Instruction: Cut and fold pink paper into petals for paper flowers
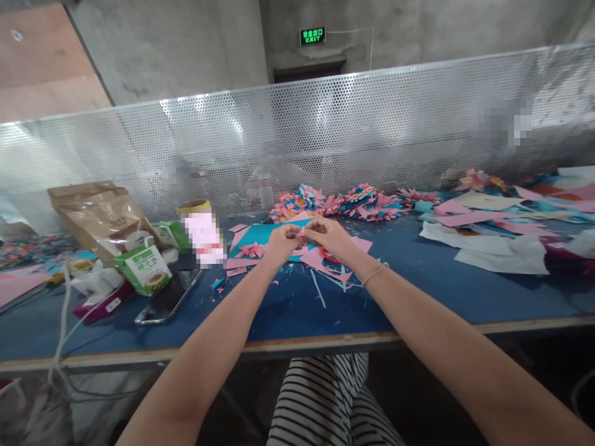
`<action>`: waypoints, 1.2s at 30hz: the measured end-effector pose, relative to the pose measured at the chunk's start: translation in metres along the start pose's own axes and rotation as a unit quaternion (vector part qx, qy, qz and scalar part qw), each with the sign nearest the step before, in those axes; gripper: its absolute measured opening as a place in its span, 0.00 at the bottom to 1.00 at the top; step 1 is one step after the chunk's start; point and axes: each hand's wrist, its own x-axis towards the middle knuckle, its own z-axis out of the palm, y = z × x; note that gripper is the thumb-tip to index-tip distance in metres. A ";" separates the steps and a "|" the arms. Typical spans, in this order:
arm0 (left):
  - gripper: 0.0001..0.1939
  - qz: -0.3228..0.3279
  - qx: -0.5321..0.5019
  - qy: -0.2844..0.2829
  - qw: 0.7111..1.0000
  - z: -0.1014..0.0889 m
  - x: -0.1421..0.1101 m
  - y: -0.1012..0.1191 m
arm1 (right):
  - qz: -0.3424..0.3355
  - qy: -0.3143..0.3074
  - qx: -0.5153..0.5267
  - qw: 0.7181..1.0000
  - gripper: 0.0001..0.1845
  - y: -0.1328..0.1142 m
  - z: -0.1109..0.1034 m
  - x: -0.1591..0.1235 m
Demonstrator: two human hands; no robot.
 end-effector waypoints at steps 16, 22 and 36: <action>0.14 -0.019 -0.024 0.027 0.999 -0.001 0.003 -0.005 | 0.009 0.027 0.004 1.000 0.10 0.009 -0.005 0.006; 0.13 -0.010 -0.060 0.027 0.998 0.001 0.004 -0.009 | -0.031 0.009 -0.063 0.998 0.08 0.009 -0.005 0.005; 0.11 -0.041 -0.113 0.003 0.993 0.001 0.001 -0.005 | -0.059 0.025 -0.112 0.992 0.08 0.007 -0.007 0.005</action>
